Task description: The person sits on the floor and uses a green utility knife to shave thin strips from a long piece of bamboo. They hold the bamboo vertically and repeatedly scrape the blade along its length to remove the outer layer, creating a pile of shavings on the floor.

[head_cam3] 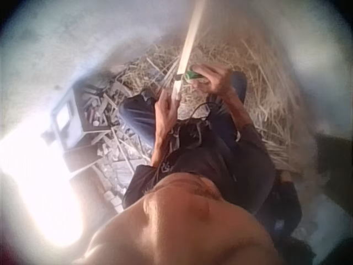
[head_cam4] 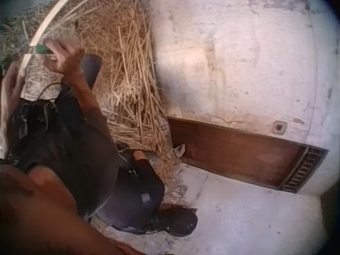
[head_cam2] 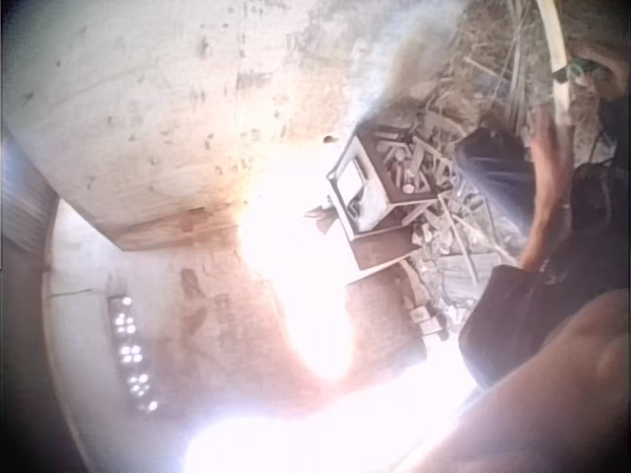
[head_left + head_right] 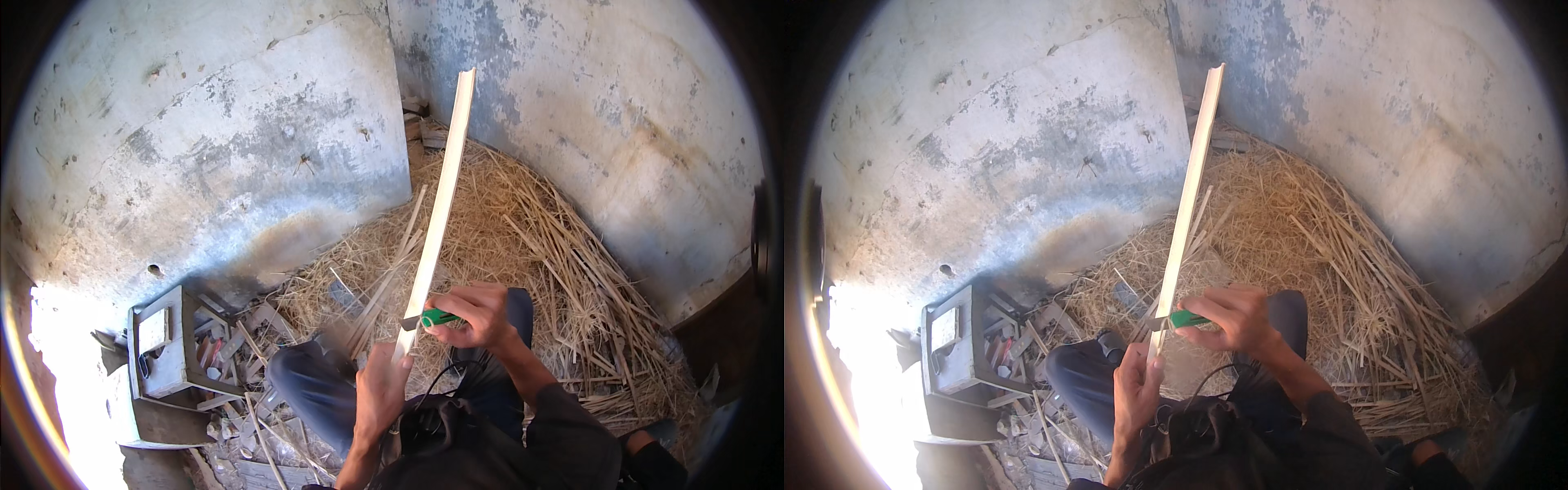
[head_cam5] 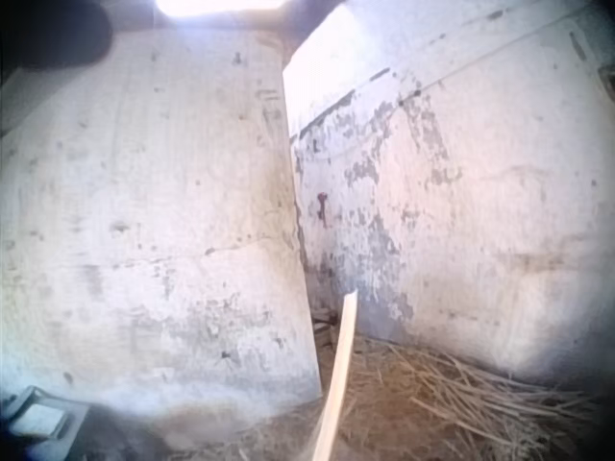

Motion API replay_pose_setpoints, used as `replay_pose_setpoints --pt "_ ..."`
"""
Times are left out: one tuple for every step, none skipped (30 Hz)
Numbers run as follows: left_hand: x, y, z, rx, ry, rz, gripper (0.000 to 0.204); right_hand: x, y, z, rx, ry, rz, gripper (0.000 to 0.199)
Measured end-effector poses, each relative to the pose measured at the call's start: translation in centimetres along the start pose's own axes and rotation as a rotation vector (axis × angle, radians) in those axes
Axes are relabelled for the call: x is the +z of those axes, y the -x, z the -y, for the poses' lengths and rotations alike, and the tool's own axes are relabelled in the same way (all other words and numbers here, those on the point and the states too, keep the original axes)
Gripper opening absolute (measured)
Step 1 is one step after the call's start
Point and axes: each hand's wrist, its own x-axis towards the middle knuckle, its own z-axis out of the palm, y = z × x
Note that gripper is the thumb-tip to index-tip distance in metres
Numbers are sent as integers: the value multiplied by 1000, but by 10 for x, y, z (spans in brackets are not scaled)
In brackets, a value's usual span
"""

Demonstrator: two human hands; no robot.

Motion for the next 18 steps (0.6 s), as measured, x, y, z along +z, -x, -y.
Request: replay_pose_setpoints --pt "-1 1 0 -10 2 17 22 -4 0 2 -7 26 15 24" --pt "-2 3 -2 1 -3 20 22 -6 1 2 -14 53 31 24" --pt "-4 5 -4 11 -7 24 22 -1 8 -9 32 41 -70 25" --pt "-5 6 -8 24 -14 35 22 9 21 -31 84 34 -177 26" --pt "-10 12 -7 27 -41 53 22 13 29 -47 130 19 -280 28" --pt "-17 22 -3 31 -62 70 22 1 21 -64 324 6 -339 30" --pt "-21 28 0 37 -85 92 22 -12 14 -81 520 -3 -400 33" --pt "-21 32 4 1 -62 58 21 -22 11 -85 540 -13 -368 34" --pt "-21 35 8 -35 -39 24 20 -31 8 -86 559 -24 -336 35" --pt "-21 34 10 -69 -19 -7 19 -36 7 -85 581 -34 -307 36" --pt "-21 33 12 -71 11 -14 19 -25 10 -88 451 -51 -322 36" --pt "-21 29 13 -73 42 -20 20 -20 14 -83 420 -97 -261 34" --pt "-21 24 13 -74 72 -32 21 -15 13 -71 385 -144 -198 33" --pt "-21 20 13 -74 104 -41 23 -9 12 -59 349 -188 -136 32" --pt "-21 17 14 -59 57 -38 22 -4 13 -50 313 -211 -108 31" --pt "-19 15 11 -48 59 -60 19 3 14 -40 279 -237 -81 29" --pt "-16 13 6 -37 61 -81 17 7 13 -32 244 -263 -54 29" --pt "-14 12 1 -25 63 -102 15 9 10 -26 196 -265 -30 28"
